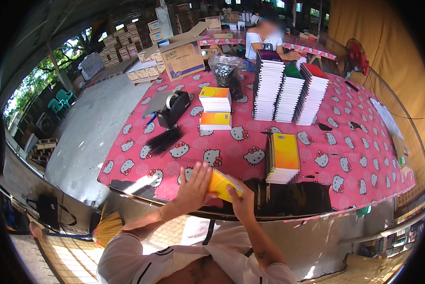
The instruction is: The person assembles small notebooks by hand by aligning pages and covers and then threading a spiral wire binder through the pre-punched holes.
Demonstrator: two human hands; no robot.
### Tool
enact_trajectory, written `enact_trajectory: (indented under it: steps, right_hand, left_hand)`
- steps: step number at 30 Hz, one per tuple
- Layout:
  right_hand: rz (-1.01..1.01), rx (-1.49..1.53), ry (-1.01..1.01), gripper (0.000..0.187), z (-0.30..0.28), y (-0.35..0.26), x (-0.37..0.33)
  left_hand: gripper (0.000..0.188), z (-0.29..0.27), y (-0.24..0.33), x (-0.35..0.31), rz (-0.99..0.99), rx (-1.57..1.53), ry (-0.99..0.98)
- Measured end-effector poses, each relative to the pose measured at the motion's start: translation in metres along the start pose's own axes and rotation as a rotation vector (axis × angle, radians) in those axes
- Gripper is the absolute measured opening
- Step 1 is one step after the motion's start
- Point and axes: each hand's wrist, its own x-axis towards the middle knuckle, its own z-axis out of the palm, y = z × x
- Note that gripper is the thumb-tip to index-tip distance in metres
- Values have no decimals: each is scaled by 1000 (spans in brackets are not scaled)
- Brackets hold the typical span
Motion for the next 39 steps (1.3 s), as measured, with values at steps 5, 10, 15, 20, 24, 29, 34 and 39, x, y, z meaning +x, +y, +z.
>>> enact_trajectory:
  steps: [5,10,15,20,24,29,34,39]
  right_hand:
    - [25,72,-66,31,14,10,-1]
    - [65,162,17,33,-3,-9,2]
    - [98,136,-46,34,-2,-12,-6]
    - [150,45,-83,33,-4,-6,-7]
    - [93,97,-66,32,-11,-10,-1]
    - [108,5,-194,35,-2,-3,-3]
    - [-31,-58,-123,32,-13,10,2]
    - [36,-185,-292,27,-16,33,8]
  left_hand:
    - [87,-8,-8,18,-107,-68,51]
    - [94,11,16,-18,55,-167,-20]
    - [96,-11,4,23,-13,-29,12]
    - [94,-15,12,32,-2,-16,47]
    - [88,4,36,-7,62,-208,-10]
    - [93,-14,10,41,-88,-37,65]
    - [69,14,53,-28,-25,-452,177]
    - [17,5,6,26,145,-323,138]
